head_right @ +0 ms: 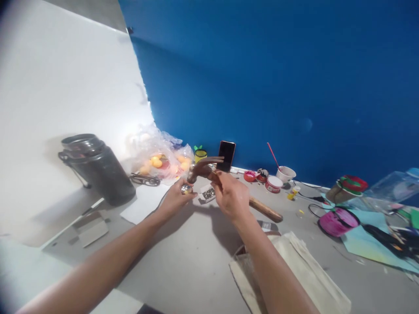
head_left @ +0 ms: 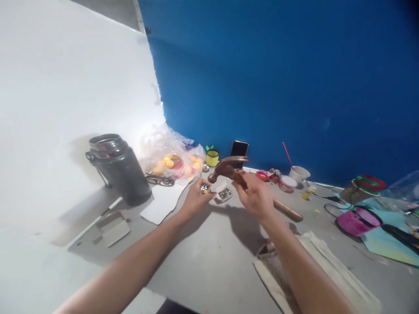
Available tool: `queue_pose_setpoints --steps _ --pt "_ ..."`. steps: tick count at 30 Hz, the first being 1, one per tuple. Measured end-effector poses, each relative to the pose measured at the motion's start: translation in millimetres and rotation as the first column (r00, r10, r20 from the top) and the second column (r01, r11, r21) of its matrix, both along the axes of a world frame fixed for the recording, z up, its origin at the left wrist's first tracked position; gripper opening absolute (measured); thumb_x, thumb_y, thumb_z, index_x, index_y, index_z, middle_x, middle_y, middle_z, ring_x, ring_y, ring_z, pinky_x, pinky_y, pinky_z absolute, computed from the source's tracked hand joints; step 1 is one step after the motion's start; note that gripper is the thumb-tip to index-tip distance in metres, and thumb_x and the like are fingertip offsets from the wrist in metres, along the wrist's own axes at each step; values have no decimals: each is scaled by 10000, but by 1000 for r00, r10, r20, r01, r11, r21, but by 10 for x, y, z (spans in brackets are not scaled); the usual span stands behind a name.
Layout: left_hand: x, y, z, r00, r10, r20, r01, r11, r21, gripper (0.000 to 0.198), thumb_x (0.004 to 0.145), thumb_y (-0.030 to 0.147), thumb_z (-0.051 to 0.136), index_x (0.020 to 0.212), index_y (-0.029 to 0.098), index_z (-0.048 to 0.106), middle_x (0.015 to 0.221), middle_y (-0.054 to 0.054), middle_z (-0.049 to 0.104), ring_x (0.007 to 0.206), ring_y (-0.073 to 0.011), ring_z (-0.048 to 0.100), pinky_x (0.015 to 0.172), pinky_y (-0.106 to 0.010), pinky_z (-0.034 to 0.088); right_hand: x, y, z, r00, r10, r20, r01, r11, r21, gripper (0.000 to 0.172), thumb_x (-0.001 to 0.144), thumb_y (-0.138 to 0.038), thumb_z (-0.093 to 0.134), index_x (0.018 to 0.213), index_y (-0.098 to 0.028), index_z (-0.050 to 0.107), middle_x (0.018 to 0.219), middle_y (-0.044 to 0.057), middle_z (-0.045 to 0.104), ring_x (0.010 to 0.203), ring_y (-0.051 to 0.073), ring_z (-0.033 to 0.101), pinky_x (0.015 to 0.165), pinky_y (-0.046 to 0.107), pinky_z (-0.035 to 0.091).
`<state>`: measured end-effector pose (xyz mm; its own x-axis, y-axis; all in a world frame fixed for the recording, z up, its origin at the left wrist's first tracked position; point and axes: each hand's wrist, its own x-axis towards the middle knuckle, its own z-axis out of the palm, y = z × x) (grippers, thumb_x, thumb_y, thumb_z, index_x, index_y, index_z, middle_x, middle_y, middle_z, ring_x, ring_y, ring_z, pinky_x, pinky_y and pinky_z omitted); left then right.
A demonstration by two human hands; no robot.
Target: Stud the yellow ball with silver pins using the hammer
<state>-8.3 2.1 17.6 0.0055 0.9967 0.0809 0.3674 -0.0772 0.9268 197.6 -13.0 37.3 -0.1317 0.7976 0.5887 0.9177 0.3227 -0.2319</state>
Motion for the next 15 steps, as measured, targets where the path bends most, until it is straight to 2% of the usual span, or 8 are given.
queue_pose_setpoints --steps 3,7,9,12,15 --pt "-1 -3 4 1000 13 -5 -13 998 57 256 672 295 707 803 213 503 731 48 576 669 -145 552 641 -259 413 -96 -45 -46 997 68 28 -68 998 11 319 982 -301 580 1277 -238 684 1004 89 771 851 232 688 678 293 418" --pt "-12 -11 0 999 15 -31 -13 998 54 220 701 320 687 838 216 550 728 39 587 681 -159 549 637 -266 398 -83 -54 -11 1000 -4 -3 4 997 77 339 1020 -322 526 1300 -221 687 1012 112 764 832 235 683 696 303 426" --pt "-21 -8 -6 999 8 -36 -6 999 44 220 712 329 684 864 219 569 703 43 584 650 -159 538 621 -267 393 -55 -44 -1 1000 9 -19 -7 995 96 344 1031 -334 508 1294 -208 692 1034 120 765 853 236 686 715 305 435" --pt "-32 12 -19 1000 -9 -22 10 998 55 196 701 306 682 827 220 559 694 45 588 647 -158 543 627 -268 412 -36 -25 -28 997 80 -3 -80 996 41 325 1002 -316 554 1277 -227 702 992 90 772 843 228 684 696 295 433" --pt "-35 39 -30 1000 5 -26 -3 996 88 184 672 281 680 789 217 553 726 37 615 680 -162 555 655 -273 429 -30 -11 -52 998 60 -31 -60 998 15 321 974 -313 584 1260 -237 708 1005 87 776 858 234 686 696 291 439"
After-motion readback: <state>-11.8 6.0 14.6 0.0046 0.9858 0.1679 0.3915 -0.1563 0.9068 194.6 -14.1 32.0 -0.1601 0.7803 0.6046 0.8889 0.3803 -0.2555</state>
